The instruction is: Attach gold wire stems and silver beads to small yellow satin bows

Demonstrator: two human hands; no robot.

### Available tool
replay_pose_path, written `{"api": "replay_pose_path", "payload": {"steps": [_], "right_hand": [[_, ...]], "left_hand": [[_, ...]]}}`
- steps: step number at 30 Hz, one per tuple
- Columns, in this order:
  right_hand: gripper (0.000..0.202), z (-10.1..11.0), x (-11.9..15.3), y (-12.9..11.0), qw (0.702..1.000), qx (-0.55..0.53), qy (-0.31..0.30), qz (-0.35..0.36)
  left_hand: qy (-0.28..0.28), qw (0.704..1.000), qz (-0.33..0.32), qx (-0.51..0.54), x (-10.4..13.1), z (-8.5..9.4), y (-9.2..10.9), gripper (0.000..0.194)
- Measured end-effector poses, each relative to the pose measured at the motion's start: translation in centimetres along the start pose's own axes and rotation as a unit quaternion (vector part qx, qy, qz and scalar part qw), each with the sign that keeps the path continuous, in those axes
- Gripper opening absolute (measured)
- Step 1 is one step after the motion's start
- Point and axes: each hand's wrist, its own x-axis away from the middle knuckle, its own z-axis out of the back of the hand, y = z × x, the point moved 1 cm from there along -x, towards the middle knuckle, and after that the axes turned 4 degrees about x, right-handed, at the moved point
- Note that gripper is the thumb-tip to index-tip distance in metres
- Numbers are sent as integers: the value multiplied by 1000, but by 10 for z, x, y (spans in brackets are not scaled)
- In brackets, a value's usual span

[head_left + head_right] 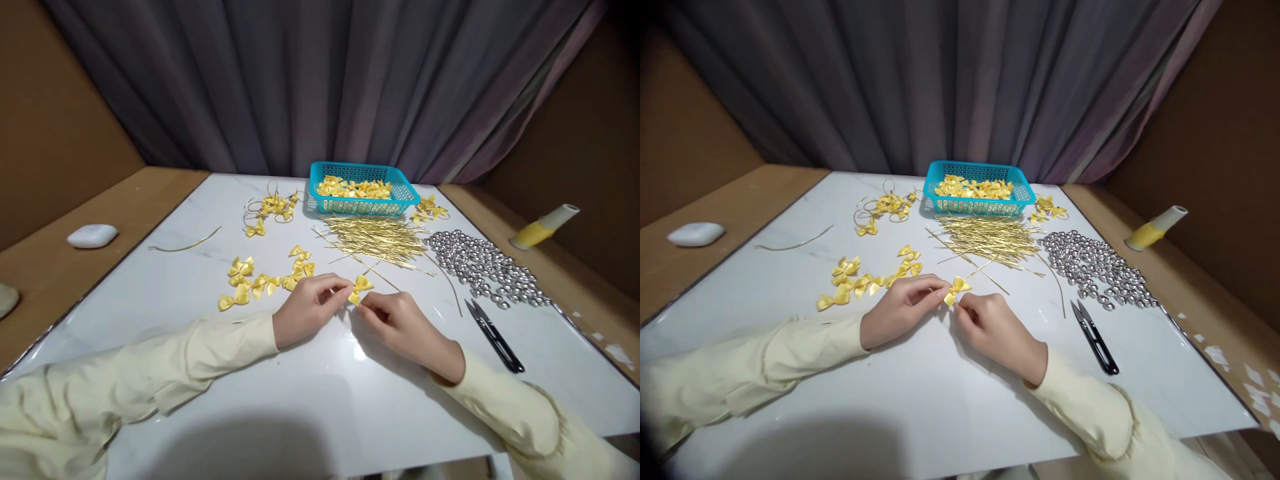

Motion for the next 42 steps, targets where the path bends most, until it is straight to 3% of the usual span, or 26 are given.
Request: {"api": "replay_pose_path", "payload": {"steps": [13,21,35,42], "right_hand": [[26,-6,-1,1,991,-128,13,-36],[29,-10,2,0,980,-183,-8,-75],[28,-6,0,4,992,-125,-2,-31],[26,-3,0,5,996,-80,-11,-25]], "left_hand": [[24,999,-21,-26,-1,1,-3,19],[54,997,46,32,-1,-2,-6,19],[52,999,3,11,-2,1,-3,16],[46,996,35,61,-1,-1,-2,15]]}}
